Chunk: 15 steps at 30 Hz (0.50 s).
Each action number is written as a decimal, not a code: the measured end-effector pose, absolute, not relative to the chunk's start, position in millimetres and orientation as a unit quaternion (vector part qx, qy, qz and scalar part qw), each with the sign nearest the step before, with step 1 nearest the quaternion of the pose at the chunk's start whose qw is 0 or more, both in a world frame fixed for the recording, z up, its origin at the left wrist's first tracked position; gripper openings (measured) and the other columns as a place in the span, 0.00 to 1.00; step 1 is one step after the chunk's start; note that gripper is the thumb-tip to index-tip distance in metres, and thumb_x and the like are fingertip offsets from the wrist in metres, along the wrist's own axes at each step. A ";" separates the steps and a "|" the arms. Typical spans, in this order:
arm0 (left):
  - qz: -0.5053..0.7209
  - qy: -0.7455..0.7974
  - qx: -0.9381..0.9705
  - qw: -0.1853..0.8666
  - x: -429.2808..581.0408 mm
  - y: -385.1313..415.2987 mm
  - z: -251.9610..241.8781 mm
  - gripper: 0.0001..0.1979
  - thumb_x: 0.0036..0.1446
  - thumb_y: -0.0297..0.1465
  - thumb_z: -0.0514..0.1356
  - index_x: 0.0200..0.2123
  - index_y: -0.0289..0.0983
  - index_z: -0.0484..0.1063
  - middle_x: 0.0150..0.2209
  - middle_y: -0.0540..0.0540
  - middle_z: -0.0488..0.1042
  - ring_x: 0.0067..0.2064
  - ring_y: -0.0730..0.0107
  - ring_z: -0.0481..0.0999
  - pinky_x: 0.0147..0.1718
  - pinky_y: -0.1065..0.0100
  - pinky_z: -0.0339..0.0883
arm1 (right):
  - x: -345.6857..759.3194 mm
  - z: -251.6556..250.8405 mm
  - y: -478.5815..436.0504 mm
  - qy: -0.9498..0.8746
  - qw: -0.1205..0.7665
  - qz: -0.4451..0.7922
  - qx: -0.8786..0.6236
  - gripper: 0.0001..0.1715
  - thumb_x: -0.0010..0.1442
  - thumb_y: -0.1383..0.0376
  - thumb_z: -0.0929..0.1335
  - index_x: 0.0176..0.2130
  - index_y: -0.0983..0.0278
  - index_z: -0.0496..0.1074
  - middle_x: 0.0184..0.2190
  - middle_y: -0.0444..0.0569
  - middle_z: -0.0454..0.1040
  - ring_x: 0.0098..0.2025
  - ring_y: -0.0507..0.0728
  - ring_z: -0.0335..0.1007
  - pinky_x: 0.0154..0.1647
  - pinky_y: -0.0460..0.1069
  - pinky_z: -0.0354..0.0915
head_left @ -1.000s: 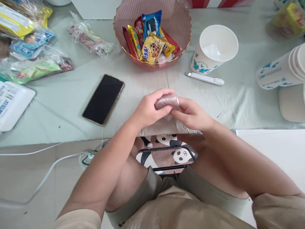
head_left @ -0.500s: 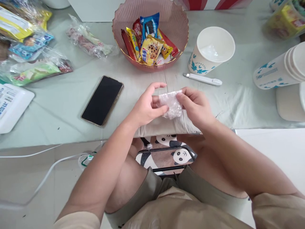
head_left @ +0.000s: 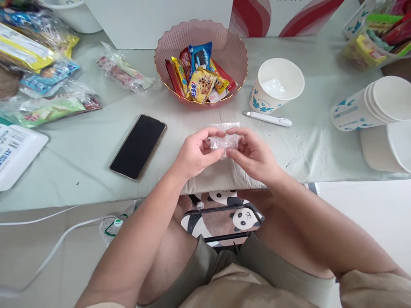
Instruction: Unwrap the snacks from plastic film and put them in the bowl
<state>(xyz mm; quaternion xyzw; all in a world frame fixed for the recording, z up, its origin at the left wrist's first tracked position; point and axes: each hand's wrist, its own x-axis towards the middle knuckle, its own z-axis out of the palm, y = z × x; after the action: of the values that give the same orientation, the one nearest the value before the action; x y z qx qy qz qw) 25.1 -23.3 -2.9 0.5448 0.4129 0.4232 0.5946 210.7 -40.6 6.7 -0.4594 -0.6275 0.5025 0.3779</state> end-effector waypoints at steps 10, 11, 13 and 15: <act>0.411 0.360 0.517 0.659 11.7 -18.9 2.7 0.17 0.53 0.31 0.68 0.47 0.40 0.71 0.53 0.46 0.72 0.35 0.79 0.78 0.39 0.71 0.75 | 267.5 53.9 -2.3 -0.545 0.536 0.285 -0.578 0.11 0.60 0.75 0.70 0.34 0.61 0.81 0.25 0.44 0.75 0.25 0.48 0.70 0.29 0.48 0.67; 0.410 0.355 0.519 0.661 10.9 -18.4 2.9 0.17 0.54 0.31 0.68 0.46 0.40 0.70 0.52 0.46 0.72 0.34 0.80 0.77 0.39 0.71 0.75 | 276.5 62.3 11.4 -0.527 0.551 0.264 -0.591 0.12 0.59 0.77 0.71 0.32 0.62 0.81 0.23 0.43 0.74 0.23 0.46 0.69 0.26 0.48 0.65; 0.404 0.348 0.525 0.664 10.3 -17.7 3.0 0.16 0.54 0.31 0.68 0.46 0.40 0.70 0.51 0.46 0.72 0.33 0.80 0.77 0.39 0.71 0.75 | 288.5 79.7 40.0 -0.502 0.530 0.227 -0.644 0.09 0.55 0.76 0.73 0.31 0.63 0.83 0.27 0.42 0.77 0.25 0.43 0.72 0.26 0.50 0.61; 0.392 0.347 0.529 0.668 10.0 -17.5 3.2 0.16 0.54 0.31 0.67 0.45 0.40 0.70 0.49 0.46 0.73 0.33 0.79 0.77 0.37 0.71 0.74 | 290.4 95.2 64.1 -0.472 0.461 0.198 -0.725 0.08 0.52 0.74 0.75 0.35 0.65 0.83 0.39 0.40 0.81 0.29 0.42 0.74 0.25 0.51 0.56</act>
<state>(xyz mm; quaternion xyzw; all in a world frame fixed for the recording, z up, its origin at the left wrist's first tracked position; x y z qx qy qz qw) 10.0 -17.5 3.2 0.5294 0.3469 0.3917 0.6678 290.4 64.1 95.2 -0.7250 -0.4723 0.1979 0.4605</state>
